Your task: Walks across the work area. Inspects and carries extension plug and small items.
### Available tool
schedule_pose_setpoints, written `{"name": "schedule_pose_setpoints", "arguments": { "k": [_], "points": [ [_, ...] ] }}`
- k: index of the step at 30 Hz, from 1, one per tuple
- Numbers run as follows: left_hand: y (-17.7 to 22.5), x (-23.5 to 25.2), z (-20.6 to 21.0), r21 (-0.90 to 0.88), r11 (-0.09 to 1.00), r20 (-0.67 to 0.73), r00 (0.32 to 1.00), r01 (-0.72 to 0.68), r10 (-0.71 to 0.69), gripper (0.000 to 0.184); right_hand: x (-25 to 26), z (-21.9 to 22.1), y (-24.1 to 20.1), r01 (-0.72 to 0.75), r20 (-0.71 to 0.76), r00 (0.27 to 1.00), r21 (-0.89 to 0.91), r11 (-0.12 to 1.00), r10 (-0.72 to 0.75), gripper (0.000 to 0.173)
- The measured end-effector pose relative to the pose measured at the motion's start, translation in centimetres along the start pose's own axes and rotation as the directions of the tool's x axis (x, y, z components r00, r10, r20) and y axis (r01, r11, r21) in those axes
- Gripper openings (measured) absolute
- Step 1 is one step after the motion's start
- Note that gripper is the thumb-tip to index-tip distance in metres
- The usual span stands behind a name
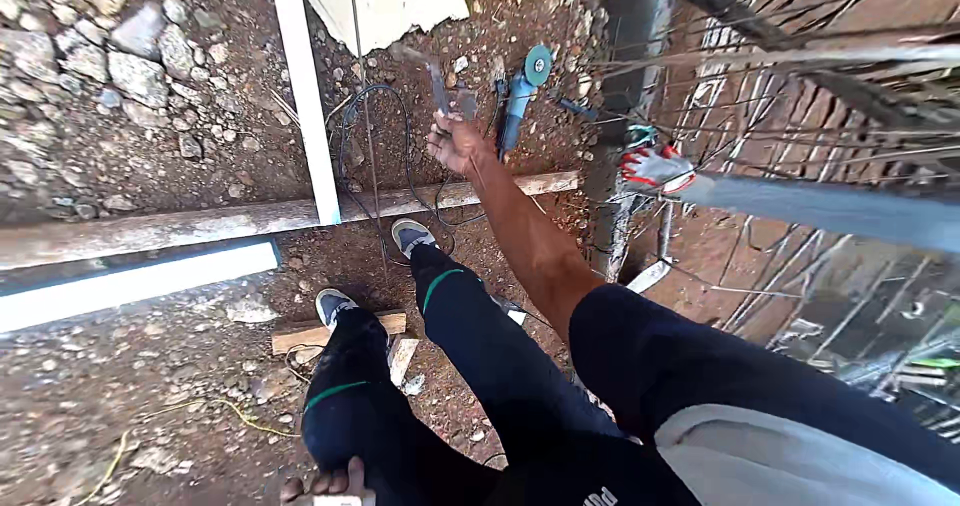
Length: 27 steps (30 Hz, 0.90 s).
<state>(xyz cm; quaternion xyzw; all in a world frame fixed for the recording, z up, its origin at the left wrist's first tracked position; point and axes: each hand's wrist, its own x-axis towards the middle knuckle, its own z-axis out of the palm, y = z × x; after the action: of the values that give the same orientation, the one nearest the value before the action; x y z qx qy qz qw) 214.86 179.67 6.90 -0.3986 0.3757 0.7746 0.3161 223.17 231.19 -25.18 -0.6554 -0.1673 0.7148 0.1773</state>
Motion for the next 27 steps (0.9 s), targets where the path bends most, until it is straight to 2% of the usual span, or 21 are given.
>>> {"name": "schedule_pose_setpoints", "arguments": {
  "k": [3, 7, 9, 11, 14, 17, 22, 24, 27],
  "points": [
    [-0.9, -1.2, 0.9, 0.128, 0.989, -0.072, 0.994, -0.067, 0.077, 0.052, -8.9, -1.2, 2.0, -0.09, 0.064, 0.994, 0.052, 0.995, 0.086, 0.034],
    [-1.4, -2.7, 1.5, 0.169, 0.984, -0.097, 0.992, -0.062, 0.079, 0.049, -18.9, -0.4, 4.3, -0.21, 0.158, 0.967, 0.055, 0.976, 0.2, 0.034],
    [-1.1, -3.7, 1.6, 0.132, 0.991, -0.106, 0.994, -0.026, 0.04, 0.049, -23.6, 1.0, 4.7, -0.279, 0.197, 0.941, -0.004, 0.96, 0.275, 0.031],
    [-0.6, -4.7, 1.2, 0.071, 0.997, -0.099, 0.995, 0.009, -0.002, 0.046, -28.6, 2.4, 4.6, -0.309, 0.249, 0.908, -0.143, 0.94, 0.337, 0.028],
    [0.7, -6.2, 0.9, 0.0, 0.996, -0.034, 0.996, 0.084, -0.084, 0.044, -35.9, 3.3, 4.1, -0.198, 0.359, 0.844, -0.483, 0.853, 0.399, 0.029],
    [2.8, -7.3, 1.9, -0.038, 0.99, 0.065, 0.989, 0.133, -0.131, 0.038, -41.4, 3.0, 2.7, -0.008, 0.466, 0.754, -0.698, 0.716, 0.463, 0.03],
    [6.4, -8.7, 3.9, 0.043, 0.992, 0.139, 0.982, 0.121, -0.126, 0.037, -49.3, 2.8, -0.3, 0.136, 0.51, 0.624, -0.817, 0.561, 0.592, 0.033],
    [7.7, -10.2, 5.1, 0.097, 0.992, 0.097, 0.992, 0.077, -0.086, 0.04, -51.3, 3.1, -0.8, 0.188, 0.525, 0.564, -0.833, 0.52, 0.637, 0.034],
    [9.2, -13.0, 5.6, 0.027, 1.0, 0.05, 0.999, 0.005, -0.006, 0.05, -53.8, 4.0, -1.7, 0.27, 0.505, 0.498, -0.863, 0.427, 0.705, 0.033]
  ]
}}
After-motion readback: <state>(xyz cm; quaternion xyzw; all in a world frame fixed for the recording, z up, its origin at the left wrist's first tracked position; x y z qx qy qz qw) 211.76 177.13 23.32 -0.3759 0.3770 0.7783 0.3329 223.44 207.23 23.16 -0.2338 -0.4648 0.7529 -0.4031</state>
